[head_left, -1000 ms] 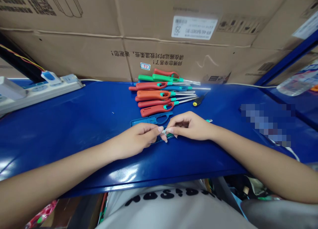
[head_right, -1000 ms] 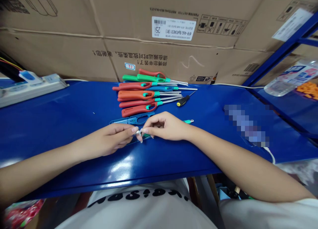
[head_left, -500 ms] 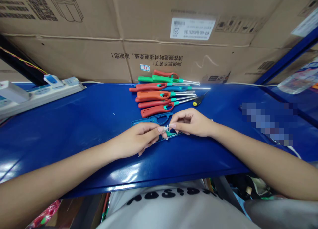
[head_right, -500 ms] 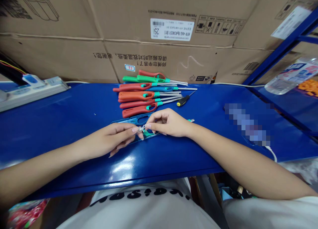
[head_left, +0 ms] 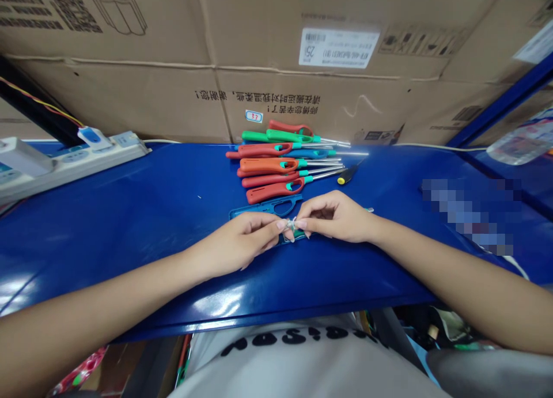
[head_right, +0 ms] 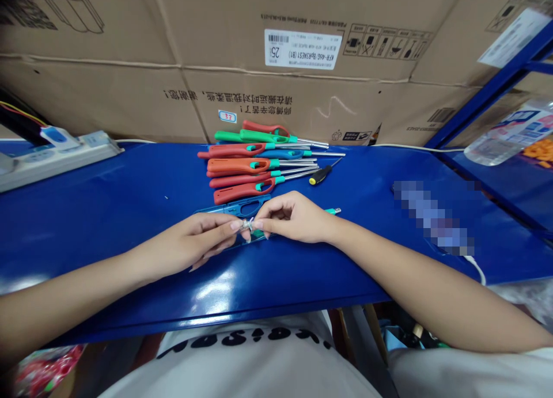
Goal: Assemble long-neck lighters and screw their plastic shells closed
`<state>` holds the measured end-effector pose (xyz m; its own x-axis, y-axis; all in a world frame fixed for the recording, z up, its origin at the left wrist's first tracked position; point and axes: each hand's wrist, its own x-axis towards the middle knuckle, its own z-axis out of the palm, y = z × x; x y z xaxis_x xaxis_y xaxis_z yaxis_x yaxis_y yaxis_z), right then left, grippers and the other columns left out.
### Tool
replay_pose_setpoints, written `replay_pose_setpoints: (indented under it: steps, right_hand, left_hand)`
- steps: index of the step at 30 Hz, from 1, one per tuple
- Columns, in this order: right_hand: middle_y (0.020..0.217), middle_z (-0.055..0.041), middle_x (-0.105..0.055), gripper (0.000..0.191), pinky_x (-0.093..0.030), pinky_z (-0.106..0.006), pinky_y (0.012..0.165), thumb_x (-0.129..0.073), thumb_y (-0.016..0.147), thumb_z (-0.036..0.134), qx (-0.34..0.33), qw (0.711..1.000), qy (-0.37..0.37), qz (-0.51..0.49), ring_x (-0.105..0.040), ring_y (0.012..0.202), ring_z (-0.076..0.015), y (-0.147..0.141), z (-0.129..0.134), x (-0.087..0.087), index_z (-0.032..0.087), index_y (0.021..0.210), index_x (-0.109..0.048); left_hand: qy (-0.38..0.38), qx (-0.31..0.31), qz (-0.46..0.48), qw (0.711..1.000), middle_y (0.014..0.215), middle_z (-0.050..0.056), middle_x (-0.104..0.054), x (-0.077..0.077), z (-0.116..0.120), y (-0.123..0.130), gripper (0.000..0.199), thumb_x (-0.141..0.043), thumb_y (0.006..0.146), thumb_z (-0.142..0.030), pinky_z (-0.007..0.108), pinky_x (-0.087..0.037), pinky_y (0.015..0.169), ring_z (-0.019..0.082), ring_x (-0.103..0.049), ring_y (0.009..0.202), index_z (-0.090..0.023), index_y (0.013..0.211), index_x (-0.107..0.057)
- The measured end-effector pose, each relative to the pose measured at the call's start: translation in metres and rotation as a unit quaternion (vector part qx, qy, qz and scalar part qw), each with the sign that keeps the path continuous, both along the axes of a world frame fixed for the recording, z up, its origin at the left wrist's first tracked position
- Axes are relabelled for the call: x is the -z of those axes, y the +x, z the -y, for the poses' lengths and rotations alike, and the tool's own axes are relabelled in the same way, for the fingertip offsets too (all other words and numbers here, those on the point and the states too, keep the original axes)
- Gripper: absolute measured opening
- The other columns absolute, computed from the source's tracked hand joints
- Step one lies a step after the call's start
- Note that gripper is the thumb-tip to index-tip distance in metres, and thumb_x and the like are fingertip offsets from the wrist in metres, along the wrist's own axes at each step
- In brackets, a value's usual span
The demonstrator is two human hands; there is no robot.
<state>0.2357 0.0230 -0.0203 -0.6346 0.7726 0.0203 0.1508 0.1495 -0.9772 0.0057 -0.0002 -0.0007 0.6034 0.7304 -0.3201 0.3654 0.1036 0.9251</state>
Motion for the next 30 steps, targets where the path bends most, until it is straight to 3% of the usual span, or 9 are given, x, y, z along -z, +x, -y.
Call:
replay_pose_setpoints:
  steps: [9,19,26,30]
  right_hand:
    - [0.063,0.0031,-0.06,0.026,-0.034,-0.019,0.042,-0.072,0.086,0.039,0.029,1.0,-0.006,-0.011,-0.044,0.045,-0.0045,-0.001,-0.0009,-0.0006,0.014,0.079,-0.068]
    - [0.072,-0.0018,-0.067,0.024,-0.047,-0.024,0.061,-0.074,0.084,0.038,0.033,0.999,0.03,0.007,-0.057,0.064,-0.0105,-0.0013,0.0007,0.0012,0.014,0.081,-0.072]
    - [0.064,0.0017,-0.063,0.031,-0.036,-0.019,0.039,-0.073,0.084,0.044,0.032,0.999,0.0,-0.009,-0.045,0.043,-0.0047,-0.0005,-0.0054,0.0014,0.014,0.083,-0.071]
    - [0.061,0.003,-0.06,0.035,-0.034,-0.019,0.038,-0.075,0.082,0.049,0.045,0.999,-0.006,0.002,-0.044,0.041,-0.0046,-0.0024,-0.0059,0.0014,0.014,0.08,-0.071]
  left_hand:
    - [-0.009,-0.021,0.008,1.0,0.059,-0.007,-0.037,-0.0009,0.0002,0.0012,0.037,-0.048,0.097,-0.05,0.017,-0.03,0.037,0.007,-0.032,0.043,-0.017,0.088,-0.061]
    - [0.002,-0.006,0.007,1.0,0.059,-0.007,-0.036,-0.0002,0.0004,0.0004,0.041,-0.047,0.098,-0.051,0.016,-0.024,0.038,0.007,-0.03,0.047,-0.016,0.093,-0.066]
    - [-0.012,-0.028,0.017,0.999,0.059,-0.007,-0.037,-0.0014,0.001,0.0027,0.039,-0.05,0.097,-0.051,0.016,-0.029,0.037,0.007,-0.031,0.045,-0.015,0.093,-0.063]
    - [-0.01,-0.016,0.02,1.0,0.057,-0.008,-0.036,-0.0016,0.0014,0.003,0.04,-0.051,0.096,-0.053,0.015,-0.027,0.037,0.007,-0.03,0.044,-0.015,0.092,-0.064]
